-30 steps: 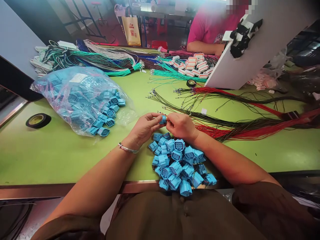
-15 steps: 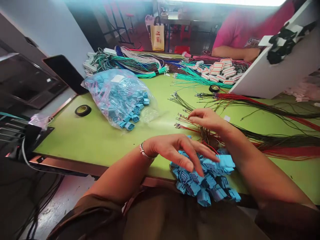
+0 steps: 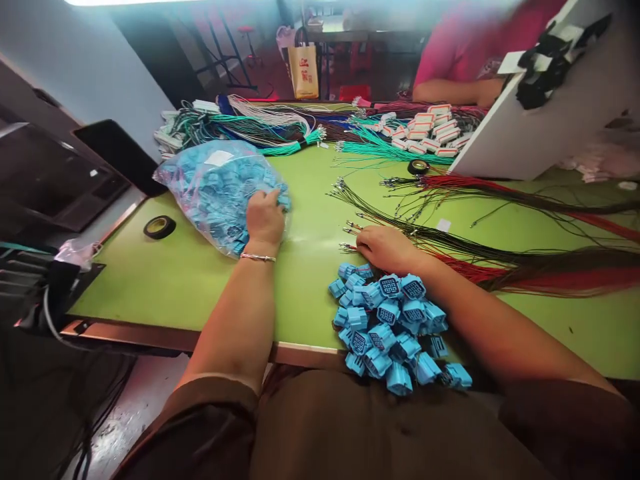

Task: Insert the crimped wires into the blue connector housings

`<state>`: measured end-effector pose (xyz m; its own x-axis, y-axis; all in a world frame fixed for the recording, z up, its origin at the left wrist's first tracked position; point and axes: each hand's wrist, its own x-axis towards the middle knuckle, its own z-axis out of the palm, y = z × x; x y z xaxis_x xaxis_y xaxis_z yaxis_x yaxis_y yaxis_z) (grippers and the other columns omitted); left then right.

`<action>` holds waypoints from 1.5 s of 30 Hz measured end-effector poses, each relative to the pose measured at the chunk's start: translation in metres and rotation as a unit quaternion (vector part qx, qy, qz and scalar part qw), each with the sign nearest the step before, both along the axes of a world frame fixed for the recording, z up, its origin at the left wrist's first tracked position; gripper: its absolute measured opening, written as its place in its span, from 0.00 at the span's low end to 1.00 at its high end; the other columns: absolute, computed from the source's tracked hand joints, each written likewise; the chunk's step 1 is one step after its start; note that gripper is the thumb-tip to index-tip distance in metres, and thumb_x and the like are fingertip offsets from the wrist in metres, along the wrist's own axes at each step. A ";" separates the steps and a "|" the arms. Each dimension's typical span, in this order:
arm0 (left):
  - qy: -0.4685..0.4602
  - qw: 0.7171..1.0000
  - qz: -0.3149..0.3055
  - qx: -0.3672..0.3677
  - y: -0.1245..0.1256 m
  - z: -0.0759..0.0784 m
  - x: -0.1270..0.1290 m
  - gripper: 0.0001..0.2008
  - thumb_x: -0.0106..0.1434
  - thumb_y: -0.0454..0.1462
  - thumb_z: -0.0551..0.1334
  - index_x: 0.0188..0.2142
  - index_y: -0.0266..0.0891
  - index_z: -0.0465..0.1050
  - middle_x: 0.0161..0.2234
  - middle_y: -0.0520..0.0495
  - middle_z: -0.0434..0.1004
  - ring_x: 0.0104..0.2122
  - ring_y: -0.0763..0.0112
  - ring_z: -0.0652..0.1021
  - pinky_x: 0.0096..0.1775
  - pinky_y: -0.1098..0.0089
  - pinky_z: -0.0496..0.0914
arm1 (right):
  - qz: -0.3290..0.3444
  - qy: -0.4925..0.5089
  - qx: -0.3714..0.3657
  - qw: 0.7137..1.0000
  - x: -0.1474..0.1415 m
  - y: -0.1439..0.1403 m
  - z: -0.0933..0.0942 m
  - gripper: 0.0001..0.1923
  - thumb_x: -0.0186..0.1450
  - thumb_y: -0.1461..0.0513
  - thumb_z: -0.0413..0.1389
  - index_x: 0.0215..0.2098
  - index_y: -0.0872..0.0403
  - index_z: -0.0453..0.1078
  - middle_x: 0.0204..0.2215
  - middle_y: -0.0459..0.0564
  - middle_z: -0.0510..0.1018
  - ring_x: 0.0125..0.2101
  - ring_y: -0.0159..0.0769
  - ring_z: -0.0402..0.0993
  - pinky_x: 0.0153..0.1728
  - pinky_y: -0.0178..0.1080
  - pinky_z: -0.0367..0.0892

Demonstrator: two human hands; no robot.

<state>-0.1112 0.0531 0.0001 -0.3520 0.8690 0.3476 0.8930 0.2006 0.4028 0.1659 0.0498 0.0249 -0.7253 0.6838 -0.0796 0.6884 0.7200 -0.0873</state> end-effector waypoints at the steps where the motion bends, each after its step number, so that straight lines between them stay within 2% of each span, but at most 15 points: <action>1: -0.005 1.000 0.003 0.003 -0.001 0.001 0.001 0.21 0.60 0.32 0.60 0.53 0.35 0.75 0.48 0.32 0.73 0.53 0.45 0.72 0.55 0.51 0.64 | -0.008 0.018 -0.006 1.000 0.001 0.001 -0.001 0.13 0.69 0.61 0.49 0.37 0.56 0.76 0.39 0.56 0.79 0.40 0.41 0.73 0.37 0.38 0.59; 4: -0.025 1.000 -0.004 0.010 -0.003 0.006 0.000 0.25 0.57 0.35 0.64 0.55 0.36 0.73 0.46 0.36 0.75 0.49 0.49 0.73 0.54 0.54 0.65 | -0.022 0.072 -0.027 0.997 0.005 0.005 -0.004 0.10 0.67 0.62 0.52 0.35 0.56 0.75 0.37 0.54 0.79 0.39 0.38 0.72 0.38 0.37 0.59; 8: -0.101 0.990 -0.089 -0.043 -0.011 0.016 -0.009 0.32 0.51 0.36 0.68 0.57 0.37 0.70 0.38 0.45 0.78 0.40 0.62 0.76 0.48 0.62 0.69 | -0.018 0.126 -0.034 0.991 0.010 0.007 -0.009 0.09 0.65 0.64 0.52 0.32 0.56 0.73 0.33 0.53 0.79 0.35 0.37 0.70 0.36 0.36 0.58; 10: -0.144 0.983 -0.113 -0.027 -0.017 0.023 -0.014 0.29 0.53 0.38 0.66 0.56 0.36 0.71 0.34 0.47 0.78 0.36 0.65 0.76 0.45 0.65 0.70 | -0.028 0.166 -0.036 0.985 0.011 0.006 -0.011 0.08 0.64 0.64 0.52 0.32 0.56 0.73 0.31 0.52 0.79 0.33 0.36 0.70 0.35 0.36 0.58; 13: -0.181 0.979 -0.088 0.035 -0.024 0.030 -0.020 0.19 0.58 0.38 0.61 0.48 0.34 0.76 0.33 0.44 0.79 0.33 0.66 0.77 0.40 0.66 0.71 | -0.056 0.244 -0.050 0.967 0.012 0.004 -0.013 0.08 0.63 0.64 0.52 0.32 0.56 0.73 0.28 0.50 0.78 0.28 0.33 0.69 0.33 0.35 0.59; 15: -0.146 0.987 -0.066 0.018 -0.025 0.031 -0.019 0.13 0.58 0.35 0.58 0.40 0.34 0.79 0.33 0.43 0.80 0.35 0.63 0.79 0.41 0.65 0.71 | -0.074 0.297 -0.067 0.949 0.012 0.003 -0.014 0.07 0.61 0.64 0.52 0.31 0.56 0.73 0.27 0.49 0.78 0.26 0.32 0.68 0.32 0.35 0.60; 17: -0.070 0.995 -0.060 -0.036 -0.024 0.029 -0.015 0.12 0.56 0.32 0.59 0.37 0.34 0.80 0.36 0.40 0.82 0.40 0.58 0.79 0.47 0.62 0.70 | -0.085 0.332 -0.086 0.936 0.011 0.003 -0.014 0.07 0.60 0.64 0.52 0.30 0.56 0.72 0.25 0.47 0.77 0.25 0.31 0.68 0.31 0.34 0.61; 21: 0.026 0.988 -0.105 -0.113 -0.019 0.024 -0.003 0.19 0.57 0.32 0.59 0.48 0.35 0.79 0.45 0.39 0.80 0.47 0.56 0.78 0.53 0.62 0.68 | -0.084 0.345 -0.108 0.928 0.011 0.003 -0.016 0.07 0.58 0.63 0.53 0.29 0.56 0.73 0.24 0.46 0.77 0.24 0.30 0.67 0.30 0.34 0.61; 24: 0.058 0.981 -0.119 -0.139 -0.018 0.020 0.006 0.19 0.57 0.34 0.60 0.48 0.36 0.80 0.46 0.37 0.78 0.47 0.54 0.77 0.52 0.60 0.69 | -0.079 0.352 -0.121 0.925 0.011 0.004 -0.018 0.09 0.58 0.63 0.53 0.30 0.56 0.75 0.25 0.47 0.78 0.25 0.30 0.69 0.31 0.35 0.62; 31: 0.113 0.982 -0.095 -0.115 -0.016 0.012 0.018 0.15 0.57 0.33 0.57 0.40 0.36 0.81 0.38 0.32 0.77 0.45 0.45 0.76 0.48 0.53 0.69 | -0.139 0.399 -0.179 0.889 0.010 0.007 -0.018 0.10 0.56 0.61 0.54 0.27 0.58 0.75 0.20 0.44 0.73 0.23 0.28 0.63 0.28 0.33 0.58; 35: 0.129 0.983 -0.059 -0.119 -0.017 0.013 0.020 0.18 0.55 0.31 0.57 0.43 0.38 0.79 0.39 0.33 0.76 0.41 0.46 0.76 0.43 0.52 0.70 | -0.150 0.426 -0.231 0.862 0.009 0.008 -0.016 0.09 0.55 0.61 0.54 0.24 0.59 0.73 0.18 0.42 0.69 0.22 0.26 0.59 0.26 0.32 0.55; 39: 0.117 0.985 -0.036 -0.125 -0.029 0.032 0.020 0.23 0.56 0.32 0.58 0.52 0.40 0.76 0.43 0.33 0.73 0.43 0.45 0.76 0.42 0.53 0.70 | -0.177 0.433 -0.239 0.851 0.009 0.006 -0.014 0.08 0.53 0.61 0.54 0.23 0.58 0.70 0.17 0.40 0.65 0.21 0.25 0.57 0.25 0.32 0.53; 41: 0.089 0.988 -0.023 -0.122 -0.039 0.049 0.018 0.23 0.57 0.33 0.59 0.52 0.40 0.77 0.39 0.36 0.73 0.43 0.46 0.75 0.44 0.52 0.69 | -0.183 0.433 -0.240 0.849 0.009 0.006 -0.013 0.07 0.53 0.61 0.54 0.22 0.57 0.69 0.16 0.39 0.63 0.21 0.25 0.55 0.25 0.32 0.52; 43: 0.013 0.989 -0.025 -0.145 -0.048 0.066 0.019 0.18 0.57 0.34 0.60 0.46 0.40 0.80 0.30 0.42 0.72 0.37 0.51 0.76 0.43 0.54 0.69 | -0.183 0.433 -0.241 0.849 0.009 0.007 -0.013 0.07 0.53 0.61 0.54 0.20 0.57 0.67 0.16 0.39 0.62 0.22 0.25 0.56 0.26 0.33 0.52; 45: -0.137 0.977 -0.073 -0.144 -0.055 0.075 0.026 0.12 0.55 0.36 0.63 0.39 0.42 0.81 0.26 0.47 0.71 0.31 0.60 0.74 0.40 0.58 0.70 | -0.179 0.438 -0.246 0.846 0.010 0.007 -0.012 0.08 0.52 0.60 0.54 0.20 0.57 0.67 0.17 0.40 0.63 0.22 0.26 0.56 0.26 0.33 0.53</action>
<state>-0.0851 -0.0014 0.0749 -0.2619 0.9651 -0.0090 0.7875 0.2191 0.5760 0.1764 0.0571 0.0130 -0.4069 0.9125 0.0421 0.3708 0.2071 -0.9053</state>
